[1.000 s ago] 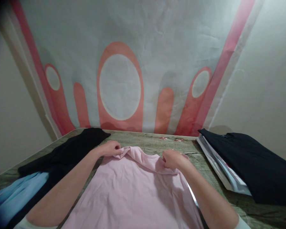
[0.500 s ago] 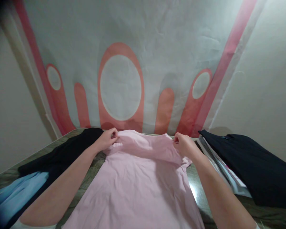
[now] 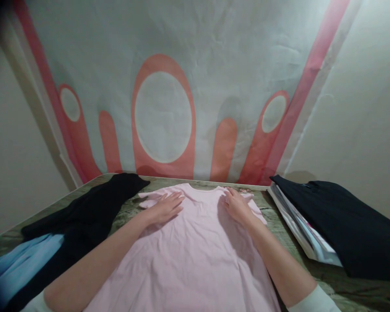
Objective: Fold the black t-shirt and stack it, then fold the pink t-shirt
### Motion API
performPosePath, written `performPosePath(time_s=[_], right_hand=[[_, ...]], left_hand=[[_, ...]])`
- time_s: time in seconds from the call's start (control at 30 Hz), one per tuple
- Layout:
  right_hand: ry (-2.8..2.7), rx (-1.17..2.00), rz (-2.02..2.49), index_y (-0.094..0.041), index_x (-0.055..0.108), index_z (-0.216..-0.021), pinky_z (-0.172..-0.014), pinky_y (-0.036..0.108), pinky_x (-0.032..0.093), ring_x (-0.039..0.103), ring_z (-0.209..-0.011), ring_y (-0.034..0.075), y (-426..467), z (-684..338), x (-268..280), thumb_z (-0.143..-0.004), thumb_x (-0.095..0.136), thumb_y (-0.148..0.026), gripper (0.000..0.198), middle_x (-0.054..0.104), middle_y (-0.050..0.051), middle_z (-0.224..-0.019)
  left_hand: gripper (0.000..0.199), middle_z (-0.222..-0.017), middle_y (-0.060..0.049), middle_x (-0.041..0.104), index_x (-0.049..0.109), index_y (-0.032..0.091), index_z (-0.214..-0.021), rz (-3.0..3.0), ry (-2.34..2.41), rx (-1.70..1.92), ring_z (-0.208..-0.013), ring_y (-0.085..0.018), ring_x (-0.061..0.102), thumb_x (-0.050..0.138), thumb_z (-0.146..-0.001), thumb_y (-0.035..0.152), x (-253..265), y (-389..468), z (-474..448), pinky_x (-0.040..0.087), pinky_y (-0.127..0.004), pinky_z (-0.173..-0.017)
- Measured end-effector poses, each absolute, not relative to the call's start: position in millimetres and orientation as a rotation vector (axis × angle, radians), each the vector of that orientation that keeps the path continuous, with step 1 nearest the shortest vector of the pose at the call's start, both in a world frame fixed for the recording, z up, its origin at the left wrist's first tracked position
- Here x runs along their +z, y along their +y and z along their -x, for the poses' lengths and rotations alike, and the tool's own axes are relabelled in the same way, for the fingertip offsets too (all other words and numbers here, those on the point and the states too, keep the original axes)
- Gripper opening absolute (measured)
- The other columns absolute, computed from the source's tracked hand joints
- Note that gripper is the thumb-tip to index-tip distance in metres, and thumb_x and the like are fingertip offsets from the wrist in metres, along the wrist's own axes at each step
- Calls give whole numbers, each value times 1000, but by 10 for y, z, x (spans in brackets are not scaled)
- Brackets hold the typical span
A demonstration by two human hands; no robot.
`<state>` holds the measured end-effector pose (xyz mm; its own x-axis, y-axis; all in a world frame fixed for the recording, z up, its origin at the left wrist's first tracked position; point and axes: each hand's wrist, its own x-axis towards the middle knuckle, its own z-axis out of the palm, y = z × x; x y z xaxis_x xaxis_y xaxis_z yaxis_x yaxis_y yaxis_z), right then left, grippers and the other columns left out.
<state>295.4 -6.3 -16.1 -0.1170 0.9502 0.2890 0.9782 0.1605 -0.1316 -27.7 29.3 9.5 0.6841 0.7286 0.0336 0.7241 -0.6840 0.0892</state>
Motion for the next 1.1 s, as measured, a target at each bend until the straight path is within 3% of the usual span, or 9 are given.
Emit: performPosePath(time_s=[0.27,0.5,0.67,0.83,0.97,1.1], right_hand=[[-2266,-39,1966,-21,35,-137,-104,48,18,26,-132,25,-52,-2957,-403,-92,24,-49,55,31,9,-145],[-2016,-190,2198,-22,43,-132,-104,51,13,23,-133,27,80,-3300,-439,-91,27,-45,50,38,8,-141],[-1652,-274,2321,-16,53,-122,-98,43,27,40,-120,27,67,-3550,-432,-90,28,-39,47,52,14,-126],[-1527,-160,2362,-11,64,-104,-79,36,39,54,-99,30,26,-3745,-408,-85,37,-48,50,60,19,-106],[-1468,-87,2344,-13,67,-99,-76,35,39,55,-99,29,38,-3769,-374,-86,32,-50,53,61,19,-104],[-1461,-65,2321,-16,60,-115,-79,32,38,54,-103,27,68,-3775,-386,-84,39,-37,43,60,14,-112]], left_hand=[[62,-149,-7,21,27,27,-140,-2778,1383,107,-135,-31,16,24,-89,60,-76,316,295,12,-49,-106],[69,-149,-8,20,25,31,-141,-2697,1598,114,-134,-38,13,23,-83,70,-124,446,282,11,-57,-102],[70,-149,-9,21,26,31,-140,-2700,1612,115,-133,-41,13,23,-82,70,-175,459,312,12,-59,-100],[72,-149,-9,19,25,29,-141,-2673,1618,40,-132,-44,14,24,-82,70,-143,406,411,12,-61,-100],[67,-148,-14,20,29,21,-140,-2663,1539,-107,-134,-37,18,35,-84,57,42,369,235,13,-56,-103],[59,-148,-14,19,28,17,-139,-2782,1155,-119,-136,-26,19,37,-86,42,163,337,-262,18,-46,-107]])
